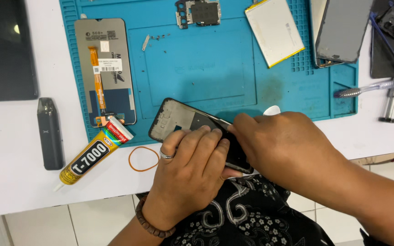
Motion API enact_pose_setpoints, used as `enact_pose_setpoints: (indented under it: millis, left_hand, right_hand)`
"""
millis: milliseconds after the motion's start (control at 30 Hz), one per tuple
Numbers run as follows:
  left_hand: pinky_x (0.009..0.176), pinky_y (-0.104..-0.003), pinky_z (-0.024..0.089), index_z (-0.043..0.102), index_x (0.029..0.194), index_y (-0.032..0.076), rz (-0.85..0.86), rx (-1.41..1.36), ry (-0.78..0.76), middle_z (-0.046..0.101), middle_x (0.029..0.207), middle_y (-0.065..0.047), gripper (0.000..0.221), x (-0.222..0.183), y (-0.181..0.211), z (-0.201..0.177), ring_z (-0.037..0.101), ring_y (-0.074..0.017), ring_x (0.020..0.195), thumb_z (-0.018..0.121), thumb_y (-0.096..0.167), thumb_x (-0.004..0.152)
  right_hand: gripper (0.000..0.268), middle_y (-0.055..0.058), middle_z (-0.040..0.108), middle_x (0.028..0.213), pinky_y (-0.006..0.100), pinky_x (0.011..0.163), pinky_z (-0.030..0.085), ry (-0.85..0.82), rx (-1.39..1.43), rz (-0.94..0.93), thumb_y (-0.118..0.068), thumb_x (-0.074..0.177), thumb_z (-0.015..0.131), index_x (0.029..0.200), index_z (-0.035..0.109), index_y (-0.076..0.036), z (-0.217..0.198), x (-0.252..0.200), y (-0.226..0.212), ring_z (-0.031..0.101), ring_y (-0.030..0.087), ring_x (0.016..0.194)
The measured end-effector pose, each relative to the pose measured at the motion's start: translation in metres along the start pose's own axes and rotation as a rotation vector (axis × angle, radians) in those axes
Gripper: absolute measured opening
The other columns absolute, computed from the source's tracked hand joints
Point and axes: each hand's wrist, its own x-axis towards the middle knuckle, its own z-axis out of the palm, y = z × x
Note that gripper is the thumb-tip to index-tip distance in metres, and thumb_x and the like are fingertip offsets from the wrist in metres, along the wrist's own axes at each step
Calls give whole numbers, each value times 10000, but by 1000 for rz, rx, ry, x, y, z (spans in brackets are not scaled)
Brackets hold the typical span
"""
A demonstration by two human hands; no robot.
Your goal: The person applies adhesive to the frame of a disassembled smartphone using a tube. They then use a metal tool to scrape and clean the edges of the frame, removing old adhesive residue. The person continues to apply adhesive along the perimeter of the phone frame.
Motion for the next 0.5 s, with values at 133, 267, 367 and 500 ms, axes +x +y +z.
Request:
enact_pose_setpoints:
  millis: [133, 267, 367, 500]
  left_hand:
    - [843, -398, 427, 645, 1050, 32, 5, -24, 12, 641, 1101, -124, 509, -2, -2, -1, 603, -274, 1032, 286, 392, 1025]
    - [864, -385, 429, 646, 1017, 46, 10, -41, 32, 640, 1098, -94, 487, 1, -1, -1, 599, -253, 1026, 288, 376, 1029]
    - [861, -374, 433, 642, 979, 57, 10, -51, 52, 632, 1082, -95, 428, 0, -4, -3, 590, -246, 1025, 332, 346, 1034]
    - [841, -383, 425, 620, 929, 55, 24, -91, 65, 621, 1069, -119, 409, 1, -5, -4, 578, -255, 1035, 344, 336, 1038]
  right_hand:
    - [253, 57, 409, 439, 441, 325, 278, -25, -99, -16, -115, 913, 539, 686, 430, -142, -5, 0, -1, 392, 338, 329]
    - [190, 44, 491, 485, 471, 332, 276, -74, 9, 19, -179, 895, 535, 746, 429, -129, -3, 8, -1, 440, 365, 367]
    - [247, 48, 482, 465, 472, 338, 281, -92, -53, 20, -240, 936, 530, 738, 430, -131, -3, 11, -2, 449, 370, 367]
    - [187, 58, 538, 530, 479, 359, 290, -189, 29, 36, -230, 883, 543, 779, 424, -129, -6, 27, -10, 473, 379, 417]
